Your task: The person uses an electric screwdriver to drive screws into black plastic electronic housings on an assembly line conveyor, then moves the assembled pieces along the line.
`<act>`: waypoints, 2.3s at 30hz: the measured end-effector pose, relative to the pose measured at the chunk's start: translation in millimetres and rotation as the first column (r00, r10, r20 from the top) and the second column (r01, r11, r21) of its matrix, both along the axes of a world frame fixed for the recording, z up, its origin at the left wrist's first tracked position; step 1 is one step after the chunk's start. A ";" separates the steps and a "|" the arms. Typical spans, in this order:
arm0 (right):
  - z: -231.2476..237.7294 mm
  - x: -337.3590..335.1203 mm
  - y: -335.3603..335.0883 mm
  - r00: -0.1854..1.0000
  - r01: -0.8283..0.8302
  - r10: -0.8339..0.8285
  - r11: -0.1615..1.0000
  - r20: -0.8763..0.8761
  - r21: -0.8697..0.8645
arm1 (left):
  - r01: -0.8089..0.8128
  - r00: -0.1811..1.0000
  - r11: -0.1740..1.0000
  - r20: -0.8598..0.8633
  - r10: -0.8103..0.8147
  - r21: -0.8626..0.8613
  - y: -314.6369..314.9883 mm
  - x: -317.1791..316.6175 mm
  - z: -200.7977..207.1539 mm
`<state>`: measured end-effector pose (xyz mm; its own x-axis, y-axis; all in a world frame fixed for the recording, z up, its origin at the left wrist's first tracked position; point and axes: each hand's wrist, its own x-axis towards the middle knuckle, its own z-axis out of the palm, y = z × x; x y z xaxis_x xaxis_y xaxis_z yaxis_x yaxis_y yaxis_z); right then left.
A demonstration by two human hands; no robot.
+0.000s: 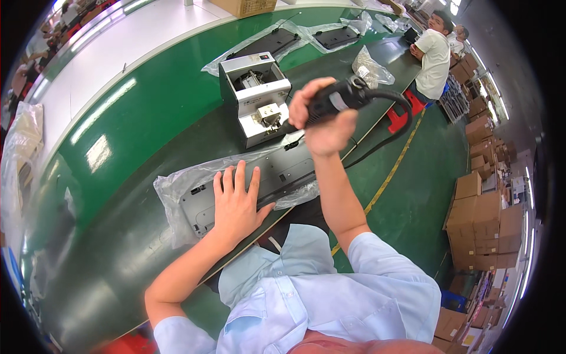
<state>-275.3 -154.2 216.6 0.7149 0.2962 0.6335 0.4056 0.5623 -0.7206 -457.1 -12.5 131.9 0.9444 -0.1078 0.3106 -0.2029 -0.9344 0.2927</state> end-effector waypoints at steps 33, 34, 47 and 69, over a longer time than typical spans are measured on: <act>-36.7 -28.6 -108.1 0.976 0.038 -0.081 0.978 -0.202 -0.206 | 0.019 0.999 1.000 -0.031 -0.018 0.016 -1.1 5.4 0.9; -30.7 -28.5 -105.8 0.980 0.048 -0.089 0.975 -0.180 -0.219 | 0.017 0.999 1.000 -0.037 -0.016 0.009 -1.5 6.3 2.3; -5.7 10.1 29.7 0.999 0.036 -0.035 0.999 -0.002 0.018 | 0.049 0.998 0.999 0.043 -0.048 -0.024 -39.0 18.8 2.9; -33.5 -26.6 33.8 0.979 -0.112 0.080 0.980 -0.189 -0.163 | -0.107 0.994 0.990 0.012 0.109 -0.093 30.2 -39.5 -5.7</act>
